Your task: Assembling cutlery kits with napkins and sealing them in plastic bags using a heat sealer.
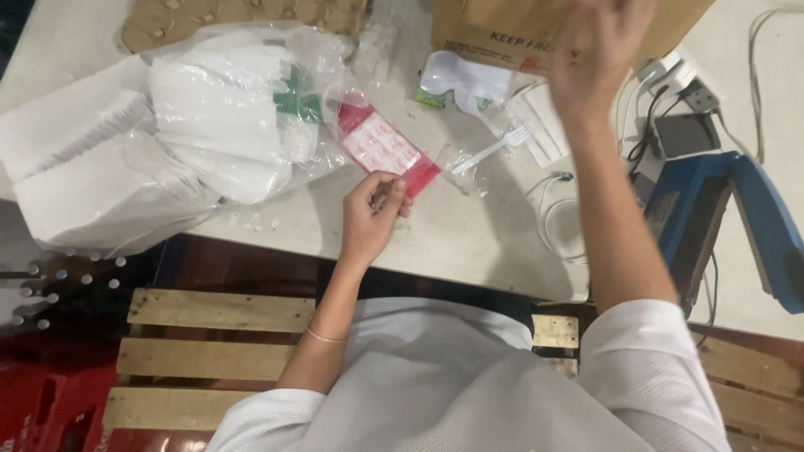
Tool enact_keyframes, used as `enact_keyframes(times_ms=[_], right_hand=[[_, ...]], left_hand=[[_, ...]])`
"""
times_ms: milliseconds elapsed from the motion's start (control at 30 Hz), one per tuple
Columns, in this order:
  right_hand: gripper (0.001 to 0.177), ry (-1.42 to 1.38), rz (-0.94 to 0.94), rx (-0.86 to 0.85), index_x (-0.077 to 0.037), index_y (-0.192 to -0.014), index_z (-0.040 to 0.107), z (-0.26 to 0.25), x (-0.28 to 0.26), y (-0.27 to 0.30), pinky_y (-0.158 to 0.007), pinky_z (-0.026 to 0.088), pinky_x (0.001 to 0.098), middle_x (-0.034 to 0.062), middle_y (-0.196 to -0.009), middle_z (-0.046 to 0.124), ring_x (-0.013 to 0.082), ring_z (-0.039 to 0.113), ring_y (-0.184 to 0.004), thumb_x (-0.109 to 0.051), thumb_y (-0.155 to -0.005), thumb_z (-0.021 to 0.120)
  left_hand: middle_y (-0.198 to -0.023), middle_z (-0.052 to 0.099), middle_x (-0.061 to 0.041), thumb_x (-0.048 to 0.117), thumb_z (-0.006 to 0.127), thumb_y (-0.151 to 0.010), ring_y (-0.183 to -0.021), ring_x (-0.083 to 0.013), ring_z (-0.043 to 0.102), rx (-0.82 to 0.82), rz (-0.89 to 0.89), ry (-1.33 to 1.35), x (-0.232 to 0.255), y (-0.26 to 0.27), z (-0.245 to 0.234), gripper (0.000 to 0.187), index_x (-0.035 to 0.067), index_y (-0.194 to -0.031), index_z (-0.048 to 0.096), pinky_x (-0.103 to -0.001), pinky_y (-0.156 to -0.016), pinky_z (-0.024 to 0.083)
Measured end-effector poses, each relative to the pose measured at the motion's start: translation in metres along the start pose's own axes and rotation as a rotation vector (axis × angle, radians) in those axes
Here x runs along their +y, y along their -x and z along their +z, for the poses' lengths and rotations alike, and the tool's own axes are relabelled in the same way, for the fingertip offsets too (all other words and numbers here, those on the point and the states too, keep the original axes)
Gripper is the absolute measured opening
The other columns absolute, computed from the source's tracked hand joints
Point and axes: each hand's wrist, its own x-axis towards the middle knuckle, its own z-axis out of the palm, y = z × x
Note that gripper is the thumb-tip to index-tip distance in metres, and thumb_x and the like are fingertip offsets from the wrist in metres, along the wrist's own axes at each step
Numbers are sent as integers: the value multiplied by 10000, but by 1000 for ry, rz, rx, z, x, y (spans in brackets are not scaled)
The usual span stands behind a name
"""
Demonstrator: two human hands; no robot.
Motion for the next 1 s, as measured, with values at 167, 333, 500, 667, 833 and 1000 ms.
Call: enact_keyframes(times_ms=[167,333,500,667,833,1000], right_hand=[[145,-107,295,-451,-30,-1092,716,19,-38,74,-1012,441,482,145,-1140,672,337,582,-1154,33,-975,659],[198,-259,283,-712,-8,-1159,733,25,-39,116,-998,444,506,202,-1178,631,420,562,-1106,-110,-1008,653],[238,-386,182,-522,6,-1124,717,1,-68,97,-970,462,462,182,-1147,641,382,557,-1074,114,-963,580],[252,-532,47,-749,-72,-978,762,14,-97,100,-884,448,413,91,-1019,725,305,591,-887,41,-808,615],[191,-585,-56,-752,-133,-943,799,18,-110,97,-902,404,409,68,-1082,641,304,505,-982,25,-864,725],[163,-481,-50,-765,-107,-1126,782,19,-112,95,-892,446,443,140,-1134,546,351,493,-970,-59,-996,697]], left_hand=[[-762,697,-55,302,610,-1025,-659,-137,686,2,-25,-17,3,0,2,256,59,-962,661,-229,-630,562],[-739,678,-50,309,603,-1029,-663,-134,665,25,24,-9,6,2,3,270,53,-961,658,-238,-637,558],[-717,663,-29,273,591,-1046,-681,-124,658,220,194,-75,2,-3,2,228,67,-974,660,-249,-666,512],[-846,720,-17,256,589,-1047,-751,-136,685,186,365,-383,6,-44,-9,201,89,-978,676,-252,-674,503],[-1114,699,-132,218,478,-1087,-1062,-253,666,-124,476,-469,-59,-122,-6,284,4,-1191,632,-373,-976,513],[-960,756,16,19,604,-978,-745,-107,700,21,476,-603,-76,-141,-5,170,127,-1105,639,-239,-626,545]])
